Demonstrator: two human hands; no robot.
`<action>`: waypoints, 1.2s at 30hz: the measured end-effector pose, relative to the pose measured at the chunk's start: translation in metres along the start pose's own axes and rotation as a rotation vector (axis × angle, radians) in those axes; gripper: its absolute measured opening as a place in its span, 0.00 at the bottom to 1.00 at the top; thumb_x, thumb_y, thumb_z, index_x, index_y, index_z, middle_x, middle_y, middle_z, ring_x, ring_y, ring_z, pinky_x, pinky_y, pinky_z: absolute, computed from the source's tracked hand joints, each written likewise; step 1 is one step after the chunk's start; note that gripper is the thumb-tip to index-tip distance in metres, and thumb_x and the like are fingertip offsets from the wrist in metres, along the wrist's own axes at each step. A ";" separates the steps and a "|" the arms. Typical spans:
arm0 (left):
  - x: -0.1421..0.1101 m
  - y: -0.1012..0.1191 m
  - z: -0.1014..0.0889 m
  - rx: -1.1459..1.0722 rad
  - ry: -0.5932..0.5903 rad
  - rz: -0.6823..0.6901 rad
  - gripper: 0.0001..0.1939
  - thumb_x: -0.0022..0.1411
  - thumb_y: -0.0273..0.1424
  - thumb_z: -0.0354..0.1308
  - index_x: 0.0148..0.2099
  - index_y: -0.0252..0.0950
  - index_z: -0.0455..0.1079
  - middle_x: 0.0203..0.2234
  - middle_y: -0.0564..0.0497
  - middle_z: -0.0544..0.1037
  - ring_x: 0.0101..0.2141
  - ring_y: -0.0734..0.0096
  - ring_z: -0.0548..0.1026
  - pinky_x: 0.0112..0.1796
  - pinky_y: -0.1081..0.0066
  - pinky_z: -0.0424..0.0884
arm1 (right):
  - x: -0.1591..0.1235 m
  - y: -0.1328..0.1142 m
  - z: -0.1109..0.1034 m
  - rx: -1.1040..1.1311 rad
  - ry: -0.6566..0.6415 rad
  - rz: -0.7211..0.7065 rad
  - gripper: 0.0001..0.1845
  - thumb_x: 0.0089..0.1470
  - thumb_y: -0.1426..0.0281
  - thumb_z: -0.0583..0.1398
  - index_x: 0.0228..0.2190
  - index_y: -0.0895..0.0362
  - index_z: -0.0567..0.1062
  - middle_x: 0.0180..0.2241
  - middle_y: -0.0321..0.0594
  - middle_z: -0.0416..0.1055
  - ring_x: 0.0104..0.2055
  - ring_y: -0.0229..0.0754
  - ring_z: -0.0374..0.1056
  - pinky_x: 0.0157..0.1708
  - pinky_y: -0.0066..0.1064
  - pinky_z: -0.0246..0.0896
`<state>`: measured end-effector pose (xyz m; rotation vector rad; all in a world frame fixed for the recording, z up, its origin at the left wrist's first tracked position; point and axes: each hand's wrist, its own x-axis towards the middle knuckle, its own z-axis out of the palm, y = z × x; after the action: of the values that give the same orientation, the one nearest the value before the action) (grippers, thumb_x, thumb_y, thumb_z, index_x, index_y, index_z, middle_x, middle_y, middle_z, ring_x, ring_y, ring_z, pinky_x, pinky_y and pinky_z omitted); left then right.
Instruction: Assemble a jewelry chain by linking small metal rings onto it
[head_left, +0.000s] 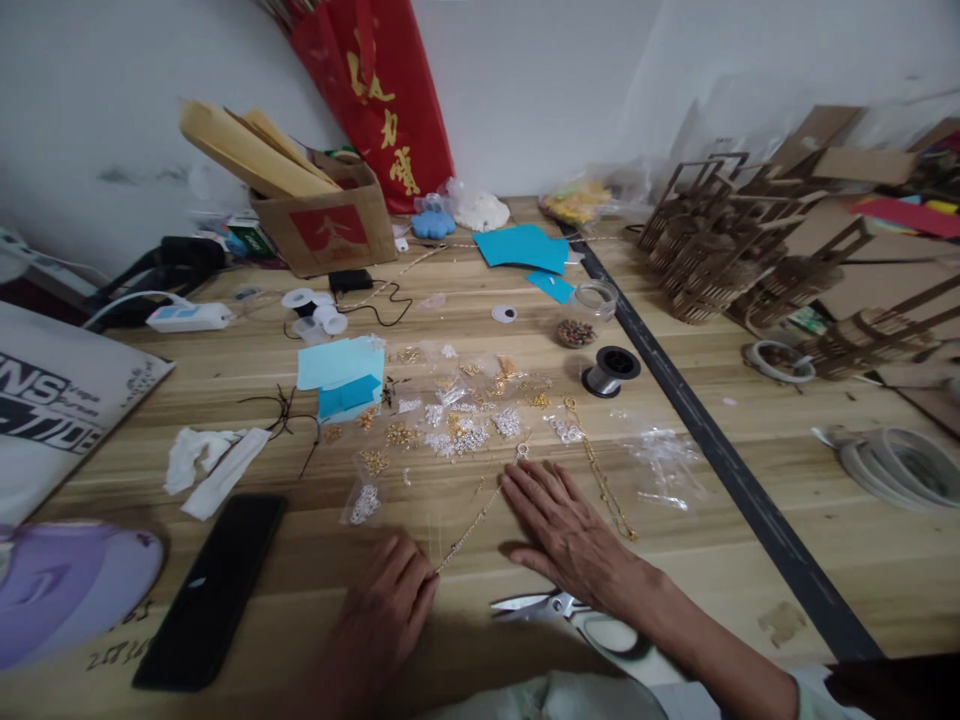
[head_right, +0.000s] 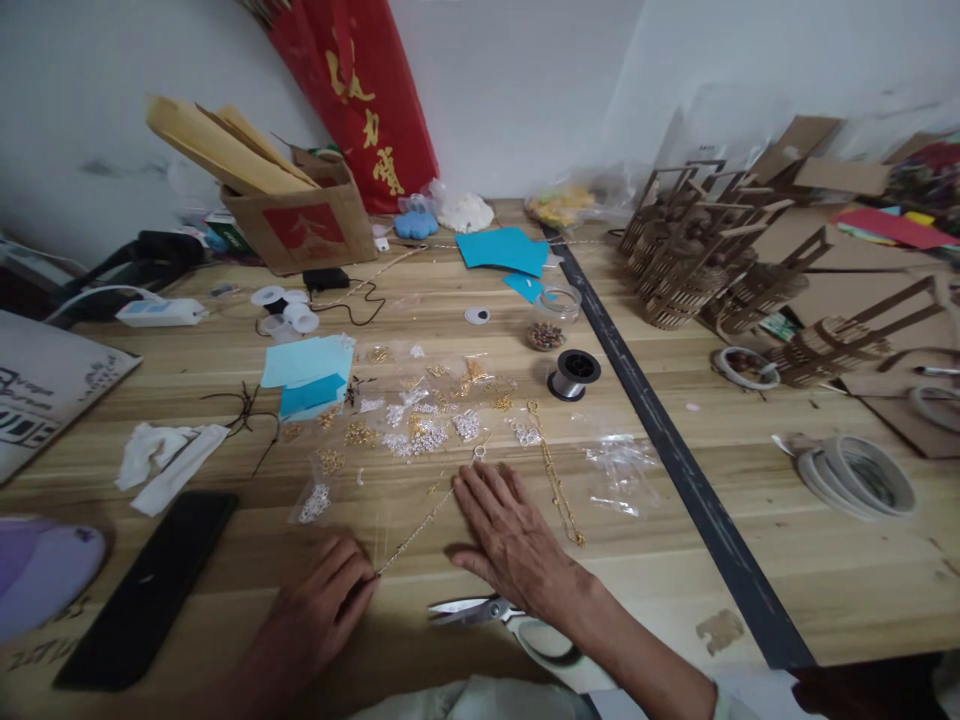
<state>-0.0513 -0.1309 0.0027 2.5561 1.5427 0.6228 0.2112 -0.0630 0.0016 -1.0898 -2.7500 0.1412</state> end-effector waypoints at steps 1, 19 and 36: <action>0.000 -0.001 0.000 -0.006 0.001 -0.004 0.12 0.67 0.26 0.46 0.33 0.38 0.66 0.29 0.50 0.74 0.33 0.63 0.72 0.39 0.63 0.71 | 0.000 0.000 -0.001 0.000 0.002 0.001 0.39 0.63 0.53 0.52 0.66 0.61 0.48 0.65 0.51 0.53 0.68 0.55 0.43 0.62 0.55 0.46; 0.043 -0.026 -0.015 -0.058 -0.016 0.039 0.14 0.69 0.29 0.45 0.32 0.37 0.68 0.28 0.50 0.73 0.33 0.65 0.69 0.38 0.64 0.68 | 0.000 0.028 -0.012 -0.081 -0.025 0.156 0.34 0.63 0.56 0.52 0.65 0.55 0.51 0.66 0.49 0.49 0.68 0.55 0.40 0.63 0.55 0.42; 0.076 -0.013 0.014 -0.039 -0.211 0.470 0.18 0.69 0.26 0.48 0.59 0.34 0.65 0.56 0.47 0.72 0.61 0.59 0.62 0.58 0.57 0.63 | 0.011 0.029 -0.010 -0.112 -0.061 0.175 0.34 0.63 0.54 0.53 0.64 0.55 0.54 0.65 0.50 0.51 0.67 0.57 0.43 0.61 0.56 0.46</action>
<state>-0.0263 -0.0571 0.0089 2.8572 0.8602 0.3939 0.2252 -0.0340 0.0086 -1.3770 -2.7414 0.0450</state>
